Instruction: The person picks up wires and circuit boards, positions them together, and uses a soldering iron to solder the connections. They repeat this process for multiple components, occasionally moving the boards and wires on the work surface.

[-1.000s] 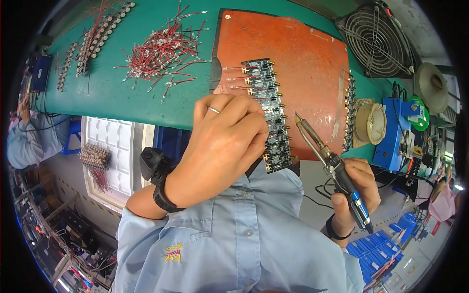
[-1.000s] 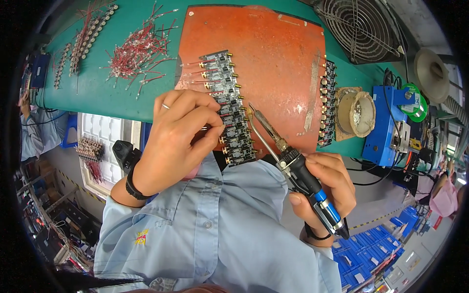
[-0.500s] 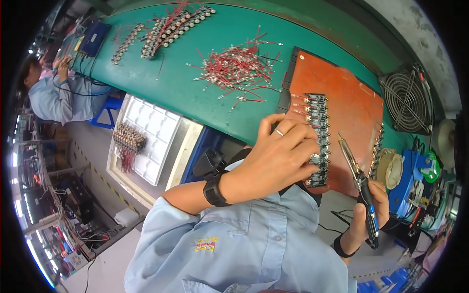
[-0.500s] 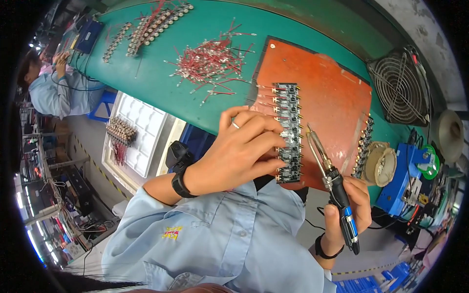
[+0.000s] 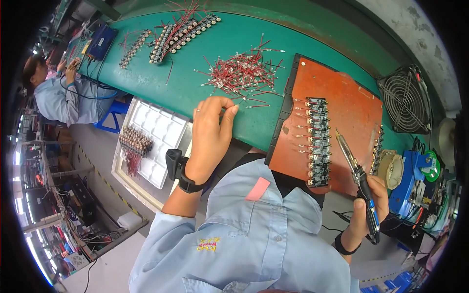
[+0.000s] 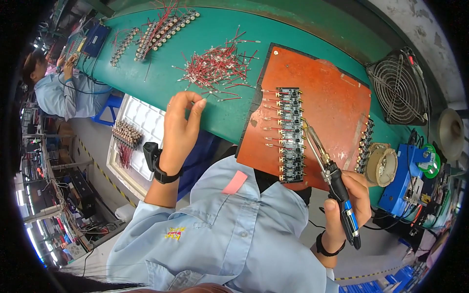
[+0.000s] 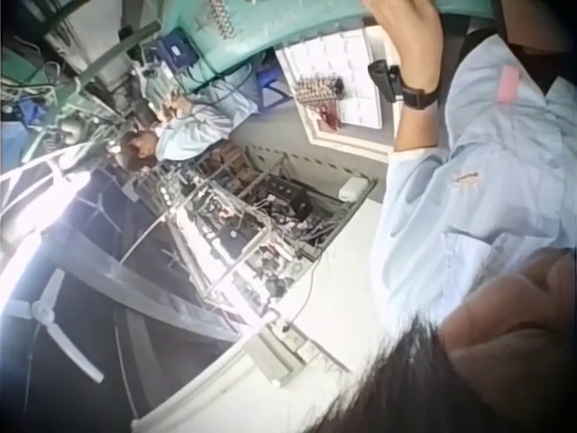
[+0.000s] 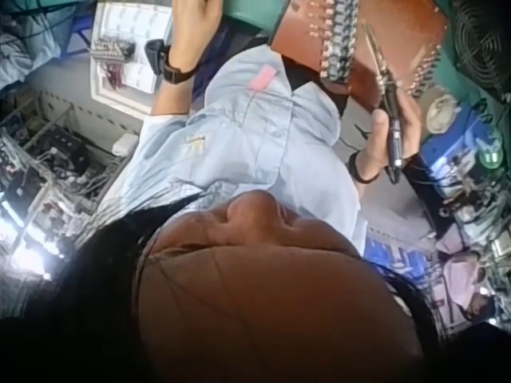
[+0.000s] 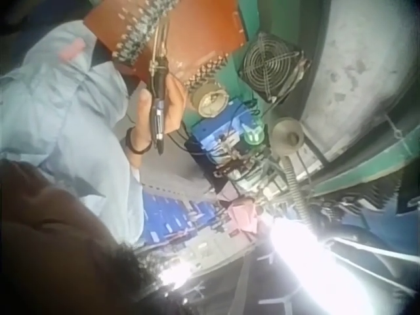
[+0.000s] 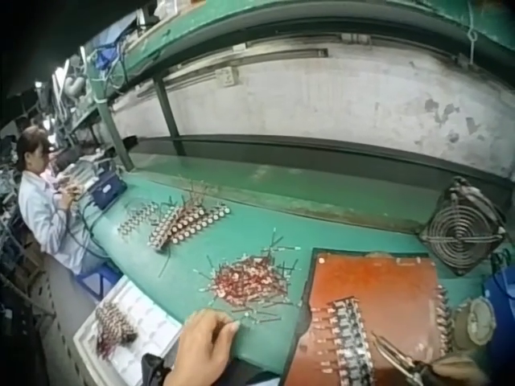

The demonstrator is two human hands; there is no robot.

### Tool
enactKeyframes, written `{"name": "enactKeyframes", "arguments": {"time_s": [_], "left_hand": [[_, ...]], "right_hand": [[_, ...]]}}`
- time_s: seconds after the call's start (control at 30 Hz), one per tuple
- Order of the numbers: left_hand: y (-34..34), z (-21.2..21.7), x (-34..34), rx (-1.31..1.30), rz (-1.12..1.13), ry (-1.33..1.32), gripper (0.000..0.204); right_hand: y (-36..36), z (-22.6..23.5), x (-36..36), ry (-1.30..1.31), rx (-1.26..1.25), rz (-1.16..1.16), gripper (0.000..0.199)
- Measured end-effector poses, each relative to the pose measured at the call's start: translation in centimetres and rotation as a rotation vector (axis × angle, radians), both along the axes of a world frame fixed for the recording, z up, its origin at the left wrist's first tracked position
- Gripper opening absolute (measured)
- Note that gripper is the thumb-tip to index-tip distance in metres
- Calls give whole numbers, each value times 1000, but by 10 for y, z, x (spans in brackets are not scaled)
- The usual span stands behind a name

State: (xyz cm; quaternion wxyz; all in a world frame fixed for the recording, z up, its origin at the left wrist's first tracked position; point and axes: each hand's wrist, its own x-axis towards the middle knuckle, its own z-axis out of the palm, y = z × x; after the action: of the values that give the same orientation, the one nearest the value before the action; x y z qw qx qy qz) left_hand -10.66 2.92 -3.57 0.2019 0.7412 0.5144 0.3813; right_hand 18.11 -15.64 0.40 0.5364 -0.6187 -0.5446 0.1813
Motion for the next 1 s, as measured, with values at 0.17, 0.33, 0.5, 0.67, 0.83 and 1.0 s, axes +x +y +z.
{"name": "enactKeyframes", "arguments": {"time_s": [0.17,0.33,0.5,0.67,0.83,1.0], "left_hand": [[-12,31,27,99,-176,-133,4],[-39,46,54,-14,-507,-181,7],[-55,44,76,-132,-757,-237,12],[-65,42,92,-57,-767,-226,14],[-68,29,100,51,-767,-223,16],[-67,27,99,47,-757,-223,16]], "right_hand": [[3,7,-20,180,21,-70,60],[16,7,-26,391,32,89,52],[24,7,-36,292,-51,67,45],[18,1,-33,209,-74,26,44],[19,1,-38,178,-71,16,42],[18,-5,-36,217,-78,22,42]]}}
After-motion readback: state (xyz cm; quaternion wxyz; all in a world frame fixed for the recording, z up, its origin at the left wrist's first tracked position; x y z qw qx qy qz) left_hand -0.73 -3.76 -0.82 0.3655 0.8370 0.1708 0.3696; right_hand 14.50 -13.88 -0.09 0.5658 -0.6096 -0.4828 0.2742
